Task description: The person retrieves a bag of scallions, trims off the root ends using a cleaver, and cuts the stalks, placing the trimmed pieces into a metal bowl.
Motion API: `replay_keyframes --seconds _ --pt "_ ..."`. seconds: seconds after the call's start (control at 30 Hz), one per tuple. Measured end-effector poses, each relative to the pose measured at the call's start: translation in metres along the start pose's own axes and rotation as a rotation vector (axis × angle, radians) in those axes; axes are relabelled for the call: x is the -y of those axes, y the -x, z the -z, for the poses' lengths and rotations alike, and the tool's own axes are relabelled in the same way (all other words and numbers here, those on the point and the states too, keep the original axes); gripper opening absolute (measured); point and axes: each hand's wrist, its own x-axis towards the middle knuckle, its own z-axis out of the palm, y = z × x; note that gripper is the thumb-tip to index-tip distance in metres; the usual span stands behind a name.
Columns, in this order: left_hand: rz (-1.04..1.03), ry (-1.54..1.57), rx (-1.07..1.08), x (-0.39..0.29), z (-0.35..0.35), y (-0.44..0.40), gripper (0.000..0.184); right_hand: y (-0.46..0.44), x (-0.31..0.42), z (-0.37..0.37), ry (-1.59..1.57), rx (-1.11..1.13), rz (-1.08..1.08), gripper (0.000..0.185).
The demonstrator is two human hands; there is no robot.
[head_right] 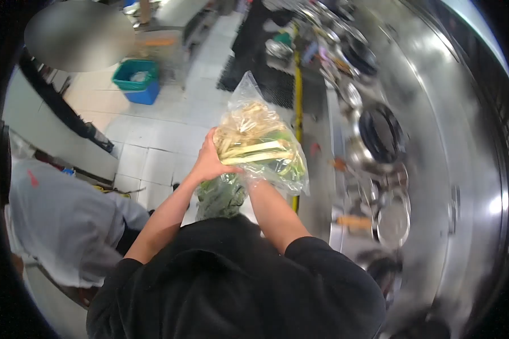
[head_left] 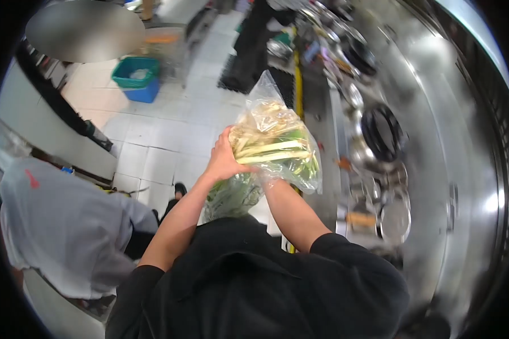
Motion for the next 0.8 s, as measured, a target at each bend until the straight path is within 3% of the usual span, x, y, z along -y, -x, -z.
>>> replay_keyframes --seconds 0.13,0.2,0.27,0.33,0.37,0.43,0.57,0.67,0.73,0.8 --pt "0.144 -0.169 -0.286 0.014 0.020 -0.072 0.139 -0.126 0.032 -0.038 0.070 0.152 -0.118 0.067" --pt "0.218 -0.115 -0.587 0.016 0.042 -0.095 0.130 -0.182 0.042 -0.074 0.092 0.219 -0.179 0.066" --pt "0.153 -0.231 -0.754 0.053 0.068 -0.126 0.134 -0.236 0.040 -0.121 0.129 0.294 -0.239 0.066" --pt "0.129 0.146 -1.051 0.077 0.091 -0.154 0.132 -0.286 0.026 -0.169 0.163 0.361 -0.306 0.065" --pt "0.156 0.265 -1.100 0.096 0.105 -0.169 0.131 -0.313 0.018 -0.193 0.170 0.396 -0.332 0.065" --pt "0.249 0.338 -1.265 0.152 0.126 -0.201 0.127 -0.362 -0.003 -0.236 0.188 0.449 -0.384 0.065" --pt "0.676 0.645 -1.226 0.253 0.157 -0.258 0.118 -0.450 -0.042 -0.300 0.207 0.479 -0.474 0.064" --pt "0.705 0.858 -1.103 0.274 0.183 -0.289 0.122 -0.502 -0.047 -0.330 0.233 0.458 -0.517 0.063" --pt "0.839 1.140 -0.867 0.254 0.229 -0.306 0.127 -0.540 -0.048 -0.354 0.234 0.445 -0.536 0.062" --pt "0.849 1.126 -0.871 0.272 0.268 -0.329 0.128 -0.580 -0.051 -0.378 0.230 0.439 -0.545 0.062"
